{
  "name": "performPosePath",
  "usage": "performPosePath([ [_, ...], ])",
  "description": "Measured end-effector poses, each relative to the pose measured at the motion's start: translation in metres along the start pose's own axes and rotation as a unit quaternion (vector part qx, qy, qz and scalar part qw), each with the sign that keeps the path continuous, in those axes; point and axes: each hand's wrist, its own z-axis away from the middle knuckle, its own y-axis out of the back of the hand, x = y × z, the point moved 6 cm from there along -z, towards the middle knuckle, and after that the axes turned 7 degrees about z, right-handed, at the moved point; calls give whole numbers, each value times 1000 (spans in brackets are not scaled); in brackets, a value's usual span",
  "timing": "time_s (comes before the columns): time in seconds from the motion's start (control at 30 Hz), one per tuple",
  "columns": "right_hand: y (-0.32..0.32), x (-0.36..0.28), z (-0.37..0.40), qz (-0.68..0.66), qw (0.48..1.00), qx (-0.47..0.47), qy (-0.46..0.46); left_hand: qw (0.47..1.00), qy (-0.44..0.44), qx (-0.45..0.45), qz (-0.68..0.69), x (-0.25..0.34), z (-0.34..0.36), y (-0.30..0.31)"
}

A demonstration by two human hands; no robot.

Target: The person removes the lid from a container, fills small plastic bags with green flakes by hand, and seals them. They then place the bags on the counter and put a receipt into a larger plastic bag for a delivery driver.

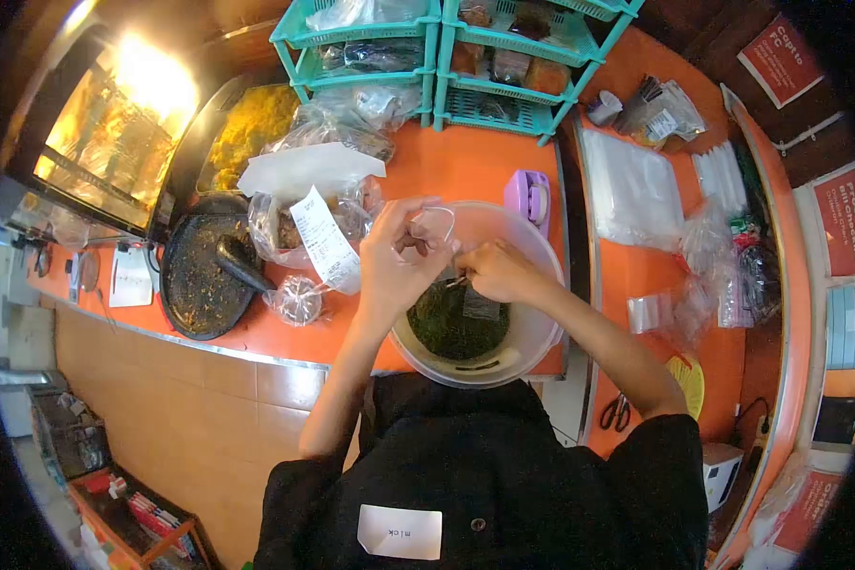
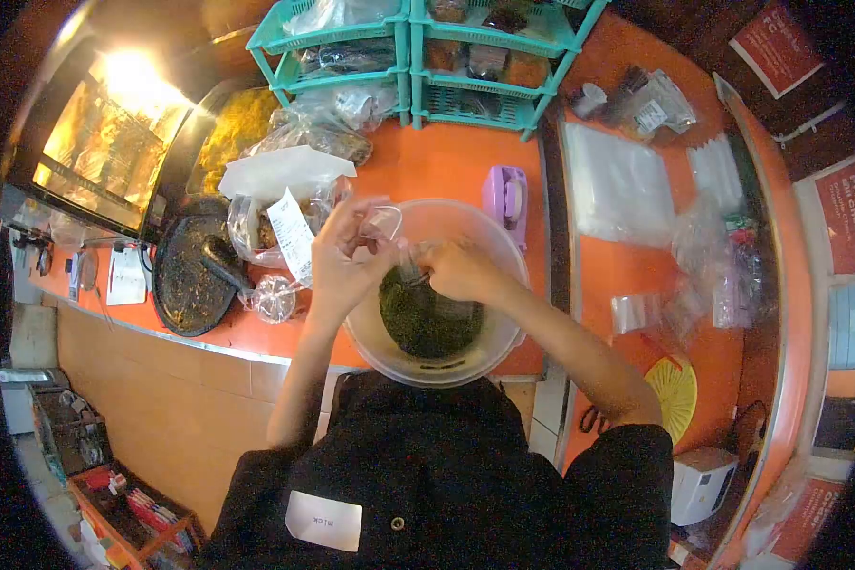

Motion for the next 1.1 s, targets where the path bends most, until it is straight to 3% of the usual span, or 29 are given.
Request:
performPosePath([
  [0.2,17,3,19,-66,997,1,-42,995,-26,8,-97,36,7,9],
  [0.33,61,-3,46,-132,991,12,-32,979,28,-23,-199,47,19,15],
  [0.43,116,-15,73,-101,990,67,-73,965,59,-72,-247,29,30,12],
  [0.53,151,-39,88,123,981,137,-53,962,68,-117,-236,21,38,-13],
  [0.6,138,-59,89,198,964,175,-18,952,112,-144,-245,20,41,-29],
  [0.73,92,-97,86,318,923,216,13,961,41,-149,-228,-8,45,-45],
  [0.83,92,-110,92,353,895,269,41,951,17,-124,-283,-16,48,-41],
  [0.93,129,-114,111,279,912,300,-9,945,68,-48,-317,-15,46,-22],
  [1.03,117,-88,109,250,949,180,-72,947,58,-46,-312,-20,44,-10],
  [1.1,72,-69,101,176,978,41,-104,947,50,-67,-311,-9,41,-16],
])
